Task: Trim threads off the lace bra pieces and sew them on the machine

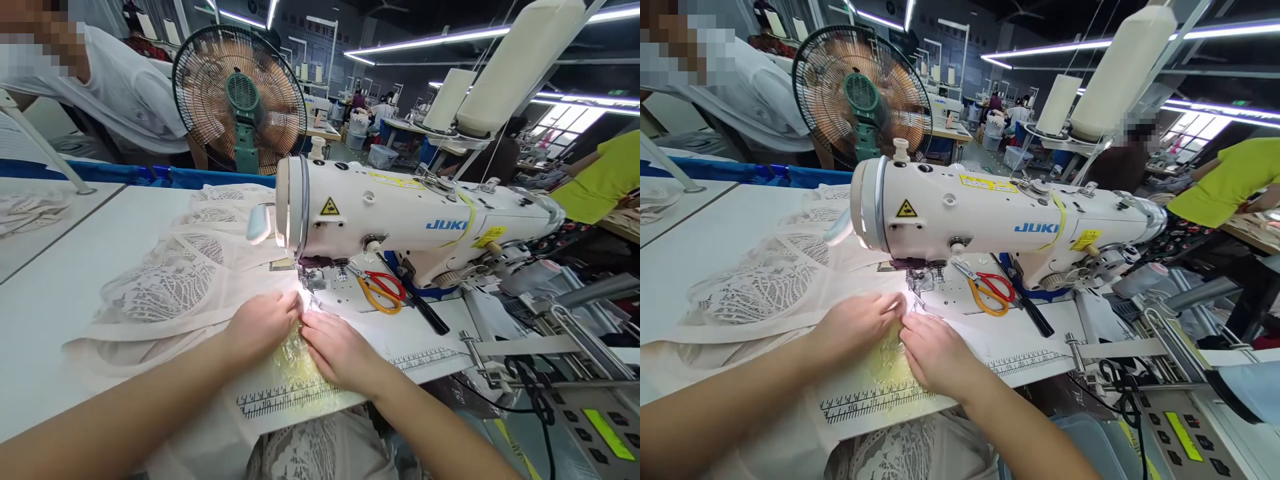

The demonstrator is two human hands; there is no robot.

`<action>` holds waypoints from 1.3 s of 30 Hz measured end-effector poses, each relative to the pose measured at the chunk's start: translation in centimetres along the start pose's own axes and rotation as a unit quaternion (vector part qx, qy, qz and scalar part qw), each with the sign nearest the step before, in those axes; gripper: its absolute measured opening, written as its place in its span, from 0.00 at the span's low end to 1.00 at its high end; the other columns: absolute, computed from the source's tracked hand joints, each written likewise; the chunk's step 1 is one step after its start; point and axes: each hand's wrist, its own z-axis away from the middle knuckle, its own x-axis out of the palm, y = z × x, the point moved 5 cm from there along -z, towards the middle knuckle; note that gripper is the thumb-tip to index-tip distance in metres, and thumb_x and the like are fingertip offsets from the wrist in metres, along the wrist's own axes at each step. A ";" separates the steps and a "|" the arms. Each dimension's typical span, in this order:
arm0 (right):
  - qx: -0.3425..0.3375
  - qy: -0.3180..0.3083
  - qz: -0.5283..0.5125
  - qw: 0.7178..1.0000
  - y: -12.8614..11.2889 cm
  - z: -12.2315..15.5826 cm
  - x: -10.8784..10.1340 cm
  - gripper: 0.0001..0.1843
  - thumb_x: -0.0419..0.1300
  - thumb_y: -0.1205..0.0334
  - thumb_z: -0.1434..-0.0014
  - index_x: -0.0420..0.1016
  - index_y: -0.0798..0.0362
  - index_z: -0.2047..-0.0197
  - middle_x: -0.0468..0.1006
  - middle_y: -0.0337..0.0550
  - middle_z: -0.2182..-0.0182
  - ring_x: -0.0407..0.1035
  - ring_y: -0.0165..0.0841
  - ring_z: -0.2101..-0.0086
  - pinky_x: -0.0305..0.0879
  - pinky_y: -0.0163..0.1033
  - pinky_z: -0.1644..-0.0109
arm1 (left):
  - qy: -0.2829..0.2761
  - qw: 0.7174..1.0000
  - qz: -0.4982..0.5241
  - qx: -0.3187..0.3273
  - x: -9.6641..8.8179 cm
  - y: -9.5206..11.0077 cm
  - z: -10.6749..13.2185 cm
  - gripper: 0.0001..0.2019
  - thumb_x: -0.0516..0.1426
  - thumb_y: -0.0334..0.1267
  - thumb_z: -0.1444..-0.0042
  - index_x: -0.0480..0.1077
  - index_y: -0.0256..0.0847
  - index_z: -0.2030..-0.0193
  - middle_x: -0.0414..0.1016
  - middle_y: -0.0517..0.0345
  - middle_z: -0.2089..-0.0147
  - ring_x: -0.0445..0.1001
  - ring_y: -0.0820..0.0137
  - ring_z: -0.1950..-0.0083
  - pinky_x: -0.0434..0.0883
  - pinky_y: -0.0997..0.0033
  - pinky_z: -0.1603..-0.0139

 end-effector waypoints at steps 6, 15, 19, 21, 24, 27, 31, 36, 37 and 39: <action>-0.008 0.033 -0.036 0.999 0.2 0.0 -0.5 0.12 0.50 0.70 0.41 0.71 0.58 0.56 0.75 0.53 0.51 0.67 0.39 0.47 0.63 0.46 0.41 | 0.010 0.999 -0.035 -0.026 -0.2 0.6 1.7 0.14 0.49 0.23 0.46 0.71 0.39 0.59 0.74 0.52 0.55 0.67 0.65 0.72 0.62 0.65 0.73; -0.005 0.049 -0.055 0.997 0.5 0.0 -0.8 0.10 0.51 0.69 0.41 0.72 0.58 0.60 0.76 0.53 0.53 0.69 0.39 0.50 0.65 0.44 0.43 | 0.052 0.991 0.121 -0.006 0.2 -1.9 1.4 0.13 0.48 0.34 0.39 0.67 0.41 0.51 0.71 0.47 0.54 0.70 0.63 0.58 0.69 0.69 0.64; -0.002 0.042 -0.057 0.997 0.6 0.0 -0.9 0.10 0.50 0.69 0.41 0.72 0.56 0.61 0.77 0.53 0.54 0.69 0.38 0.50 0.65 0.44 0.43 | 0.065 0.987 0.141 0.045 0.6 -2.5 1.6 0.15 0.47 0.37 0.38 0.68 0.43 0.49 0.69 0.44 0.49 0.69 0.60 0.53 0.70 0.67 0.62; -0.002 0.040 -0.055 0.998 0.6 0.0 -0.8 0.10 0.50 0.69 0.41 0.72 0.56 0.61 0.77 0.53 0.54 0.69 0.38 0.50 0.65 0.44 0.43 | 0.072 0.984 0.154 0.053 0.8 -2.5 1.6 0.15 0.47 0.37 0.39 0.68 0.44 0.49 0.68 0.45 0.48 0.68 0.60 0.52 0.70 0.66 0.60; -0.007 0.043 -0.055 0.998 0.6 0.0 -0.8 0.10 0.50 0.69 0.41 0.72 0.56 0.61 0.77 0.54 0.54 0.69 0.38 0.50 0.65 0.44 0.43 | 0.062 0.984 0.161 0.054 1.2 -2.2 1.4 0.15 0.48 0.37 0.39 0.67 0.45 0.47 0.68 0.46 0.48 0.68 0.60 0.52 0.71 0.64 0.57; -0.004 0.039 -0.059 0.997 0.7 0.0 -0.8 0.10 0.50 0.69 0.41 0.72 0.56 0.61 0.77 0.53 0.54 0.69 0.38 0.50 0.65 0.43 0.43 | 0.055 0.984 0.163 0.057 1.5 -2.1 1.2 0.15 0.49 0.38 0.40 0.68 0.45 0.47 0.67 0.47 0.48 0.68 0.61 0.53 0.71 0.64 0.57; -0.003 0.048 -0.057 0.997 0.7 0.0 -0.9 0.10 0.50 0.68 0.41 0.72 0.56 0.61 0.77 0.52 0.54 0.70 0.38 0.51 0.65 0.43 0.44 | 0.059 0.983 0.162 0.063 1.4 -2.3 1.1 0.15 0.48 0.39 0.39 0.68 0.45 0.47 0.68 0.47 0.48 0.68 0.61 0.54 0.70 0.64 0.59; -0.006 0.056 -0.057 0.997 0.7 0.0 -0.9 0.11 0.51 0.68 0.42 0.73 0.58 0.61 0.77 0.52 0.54 0.70 0.39 0.51 0.66 0.43 0.44 | 0.033 0.985 0.152 0.079 1.0 -2.3 0.9 0.15 0.46 0.40 0.38 0.68 0.44 0.48 0.68 0.45 0.48 0.68 0.60 0.56 0.70 0.63 0.61; -0.004 0.053 -0.058 0.997 0.7 0.0 -0.9 0.11 0.51 0.68 0.42 0.73 0.57 0.61 0.77 0.52 0.54 0.70 0.39 0.51 0.66 0.44 0.44 | 0.029 0.985 0.151 0.080 1.0 -2.4 0.9 0.15 0.46 0.40 0.38 0.68 0.44 0.48 0.68 0.45 0.49 0.68 0.60 0.56 0.70 0.64 0.61; 0.001 0.048 -0.061 0.997 0.7 0.0 -0.9 0.11 0.50 0.68 0.42 0.73 0.56 0.61 0.77 0.51 0.54 0.70 0.39 0.51 0.66 0.44 0.44 | 0.033 0.985 0.147 0.079 1.1 -2.7 0.7 0.15 0.46 0.41 0.38 0.68 0.44 0.48 0.68 0.45 0.49 0.68 0.61 0.56 0.70 0.64 0.60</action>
